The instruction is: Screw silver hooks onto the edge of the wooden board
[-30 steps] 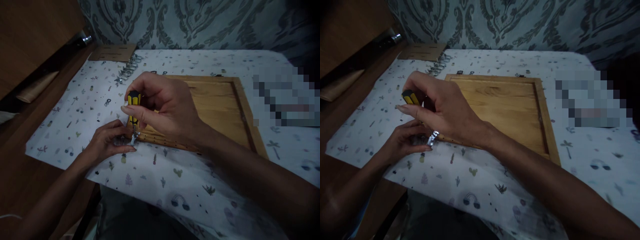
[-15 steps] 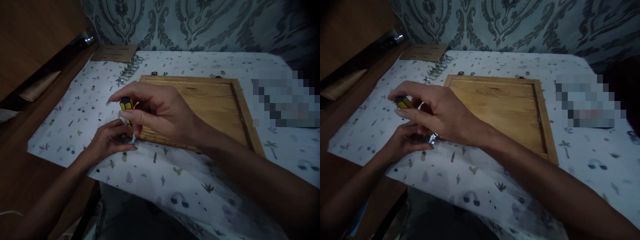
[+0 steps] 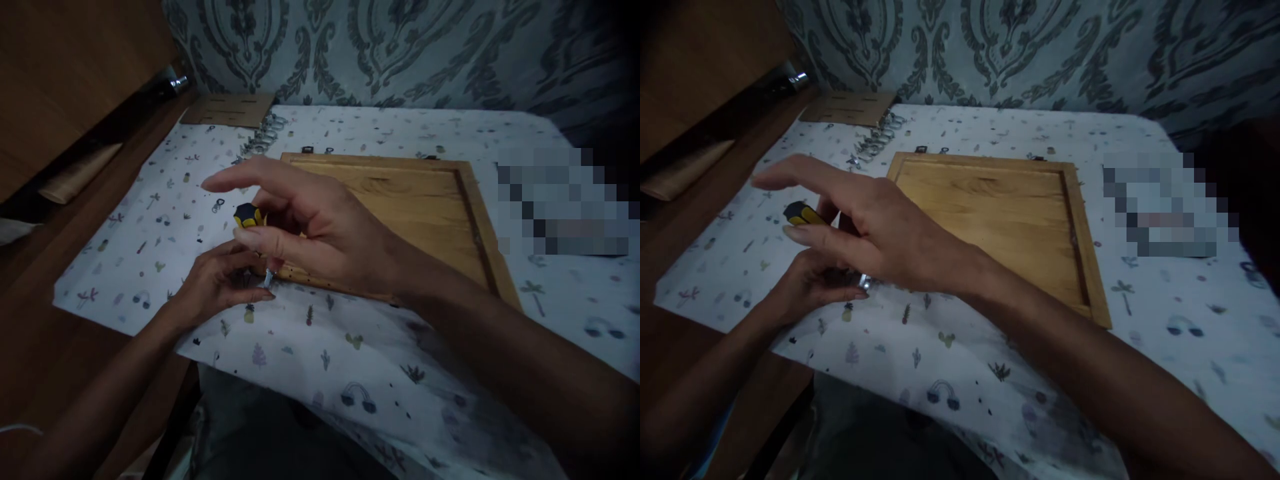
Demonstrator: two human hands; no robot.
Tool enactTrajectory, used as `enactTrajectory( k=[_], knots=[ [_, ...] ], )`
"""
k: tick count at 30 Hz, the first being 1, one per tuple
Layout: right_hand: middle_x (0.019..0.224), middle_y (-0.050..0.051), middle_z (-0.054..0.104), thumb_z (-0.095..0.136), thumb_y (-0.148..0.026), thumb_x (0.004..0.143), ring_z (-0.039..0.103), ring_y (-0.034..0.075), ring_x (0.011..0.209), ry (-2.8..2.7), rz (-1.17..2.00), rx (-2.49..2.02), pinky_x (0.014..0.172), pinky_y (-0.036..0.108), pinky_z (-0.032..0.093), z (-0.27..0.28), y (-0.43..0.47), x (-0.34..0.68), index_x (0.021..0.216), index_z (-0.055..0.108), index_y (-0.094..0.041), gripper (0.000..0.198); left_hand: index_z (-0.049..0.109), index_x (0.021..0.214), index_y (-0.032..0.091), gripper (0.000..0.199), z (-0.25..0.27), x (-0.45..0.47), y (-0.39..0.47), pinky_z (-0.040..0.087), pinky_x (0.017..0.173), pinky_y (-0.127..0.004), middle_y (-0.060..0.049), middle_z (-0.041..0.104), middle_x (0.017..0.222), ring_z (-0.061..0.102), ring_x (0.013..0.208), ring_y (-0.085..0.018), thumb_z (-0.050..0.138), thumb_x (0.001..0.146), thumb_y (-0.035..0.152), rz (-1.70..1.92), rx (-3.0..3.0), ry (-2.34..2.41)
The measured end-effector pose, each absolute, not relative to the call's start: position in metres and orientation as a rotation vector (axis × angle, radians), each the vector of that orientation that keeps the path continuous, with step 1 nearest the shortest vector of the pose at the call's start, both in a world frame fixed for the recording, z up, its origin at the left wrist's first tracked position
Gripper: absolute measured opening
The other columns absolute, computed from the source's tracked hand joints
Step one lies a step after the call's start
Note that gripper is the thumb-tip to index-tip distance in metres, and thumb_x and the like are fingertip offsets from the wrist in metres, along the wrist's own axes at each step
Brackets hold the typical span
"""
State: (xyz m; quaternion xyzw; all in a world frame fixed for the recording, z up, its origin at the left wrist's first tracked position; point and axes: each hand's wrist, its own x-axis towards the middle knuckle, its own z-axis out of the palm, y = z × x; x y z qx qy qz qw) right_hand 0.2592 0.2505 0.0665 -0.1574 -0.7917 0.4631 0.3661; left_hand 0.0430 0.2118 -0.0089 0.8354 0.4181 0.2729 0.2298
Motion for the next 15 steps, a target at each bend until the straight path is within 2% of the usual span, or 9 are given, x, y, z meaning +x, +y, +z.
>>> enactTrajectory(
  k=[4, 8, 11, 15],
  knots=[
    [0.093, 0.000, 0.068, 0.061, -0.030, 0.095, 0.062, 0.010, 0.071, -2.047, 1.144, -0.431, 0.059, 0.022, 0.051, 0.0653, 0.2502, 0.2605, 0.101, 0.065, -0.022, 0.010, 0.072, 0.097, 0.021, 0.038, -0.0087, 0.0439, 0.2130, 0.053, 0.069, -0.028, -0.004, 0.070, 0.091, 0.066, 0.079, -0.018, 0.073, 0.084, 0.056, 0.757, 2.318, 1.136],
    [0.079, -0.002, 0.063, 0.067, -0.030, 0.092, 0.058, 0.009, 0.065, -2.024, 0.963, -0.461, 0.054, 0.021, 0.045, 0.0587, 0.2474, 0.2543, 0.089, 0.062, -0.021, 0.011, 0.071, 0.097, 0.020, 0.043, -0.0135, 0.0424, 0.2128, 0.054, 0.071, -0.032, -0.005, 0.071, 0.092, 0.067, 0.083, -0.022, 0.072, 0.082, 0.060, 0.771, 2.314, 1.186],
    [0.081, -0.003, 0.060, 0.065, -0.030, 0.094, 0.057, 0.009, 0.071, -2.044, 0.949, -0.439, 0.060, 0.020, 0.046, 0.0597, 0.2471, 0.2553, 0.089, 0.058, -0.019, 0.014, 0.071, 0.104, 0.019, 0.046, -0.0156, 0.0409, 0.2124, 0.055, 0.076, -0.036, -0.007, 0.071, 0.096, 0.068, 0.087, -0.024, 0.071, 0.083, 0.060, 0.765, 2.316, 1.193],
    [0.088, -0.002, 0.063, 0.063, -0.020, 0.093, 0.058, 0.009, 0.078, -2.087, 1.085, -0.391, 0.067, 0.021, 0.047, 0.0643, 0.2490, 0.2615, 0.094, 0.060, -0.017, 0.005, 0.071, 0.109, 0.022, 0.044, -0.0149, 0.0406, 0.2127, 0.054, 0.075, -0.034, -0.005, 0.069, 0.094, 0.066, 0.085, -0.021, 0.072, 0.084, 0.058, 0.763, 2.328, 1.159]
  ],
)
